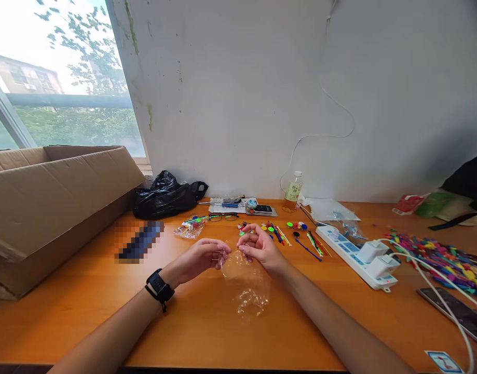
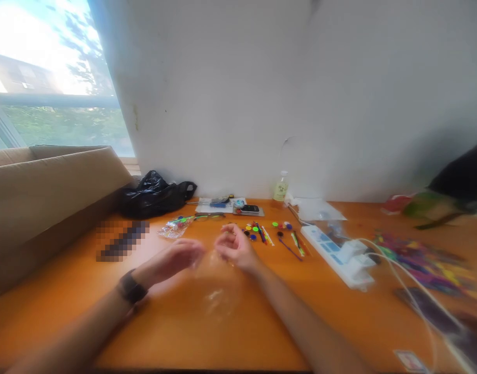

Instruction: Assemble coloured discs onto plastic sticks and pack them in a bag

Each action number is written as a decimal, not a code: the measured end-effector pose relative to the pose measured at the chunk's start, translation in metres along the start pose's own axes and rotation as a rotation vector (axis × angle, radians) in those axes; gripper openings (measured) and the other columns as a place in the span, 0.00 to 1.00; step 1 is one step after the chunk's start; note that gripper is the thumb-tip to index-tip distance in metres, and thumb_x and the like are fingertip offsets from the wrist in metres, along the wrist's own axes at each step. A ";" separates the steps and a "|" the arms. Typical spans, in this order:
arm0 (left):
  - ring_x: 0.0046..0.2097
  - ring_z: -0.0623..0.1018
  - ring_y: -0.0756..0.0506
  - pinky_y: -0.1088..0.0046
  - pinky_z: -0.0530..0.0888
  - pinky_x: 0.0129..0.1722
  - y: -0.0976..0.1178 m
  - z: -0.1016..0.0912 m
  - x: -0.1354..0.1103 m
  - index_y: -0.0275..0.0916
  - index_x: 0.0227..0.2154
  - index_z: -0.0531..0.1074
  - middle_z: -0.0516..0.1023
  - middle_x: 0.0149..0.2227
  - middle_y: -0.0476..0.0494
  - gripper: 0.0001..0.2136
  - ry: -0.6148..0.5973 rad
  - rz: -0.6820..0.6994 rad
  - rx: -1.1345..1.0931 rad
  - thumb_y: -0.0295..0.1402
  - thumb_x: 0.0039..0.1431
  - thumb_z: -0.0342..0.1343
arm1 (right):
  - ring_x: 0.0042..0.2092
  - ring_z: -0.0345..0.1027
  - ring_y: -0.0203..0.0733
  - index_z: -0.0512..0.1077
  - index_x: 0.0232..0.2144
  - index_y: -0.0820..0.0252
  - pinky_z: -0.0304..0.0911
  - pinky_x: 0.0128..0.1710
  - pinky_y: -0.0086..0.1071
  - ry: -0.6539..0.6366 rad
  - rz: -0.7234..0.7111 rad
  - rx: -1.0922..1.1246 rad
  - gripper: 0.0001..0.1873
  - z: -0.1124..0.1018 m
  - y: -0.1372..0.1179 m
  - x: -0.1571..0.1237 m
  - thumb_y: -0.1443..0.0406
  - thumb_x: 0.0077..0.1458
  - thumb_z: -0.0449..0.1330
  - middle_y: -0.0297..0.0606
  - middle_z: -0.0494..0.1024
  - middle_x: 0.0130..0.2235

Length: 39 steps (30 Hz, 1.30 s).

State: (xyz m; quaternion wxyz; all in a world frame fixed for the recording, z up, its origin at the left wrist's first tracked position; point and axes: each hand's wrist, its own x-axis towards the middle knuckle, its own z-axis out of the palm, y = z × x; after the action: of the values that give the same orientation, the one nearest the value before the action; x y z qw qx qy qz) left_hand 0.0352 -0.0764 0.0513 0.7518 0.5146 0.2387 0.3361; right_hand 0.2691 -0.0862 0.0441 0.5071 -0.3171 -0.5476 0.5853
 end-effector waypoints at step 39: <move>0.39 0.86 0.45 0.65 0.84 0.41 -0.017 0.018 -0.025 0.44 0.26 0.66 0.86 0.35 0.45 0.14 0.465 1.199 1.282 0.24 0.64 0.61 | 0.47 0.72 0.50 0.76 0.46 0.51 0.66 0.51 0.47 0.081 -0.677 -0.849 0.09 0.048 -0.028 -0.038 0.63 0.62 0.66 0.39 0.81 0.43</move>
State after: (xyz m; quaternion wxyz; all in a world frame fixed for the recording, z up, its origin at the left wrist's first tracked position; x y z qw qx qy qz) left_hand 0.0358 -0.1109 0.0423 -0.0467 0.7915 0.2178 0.5691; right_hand 0.2424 -0.1407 0.0739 0.5153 -0.3224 -0.7872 0.1041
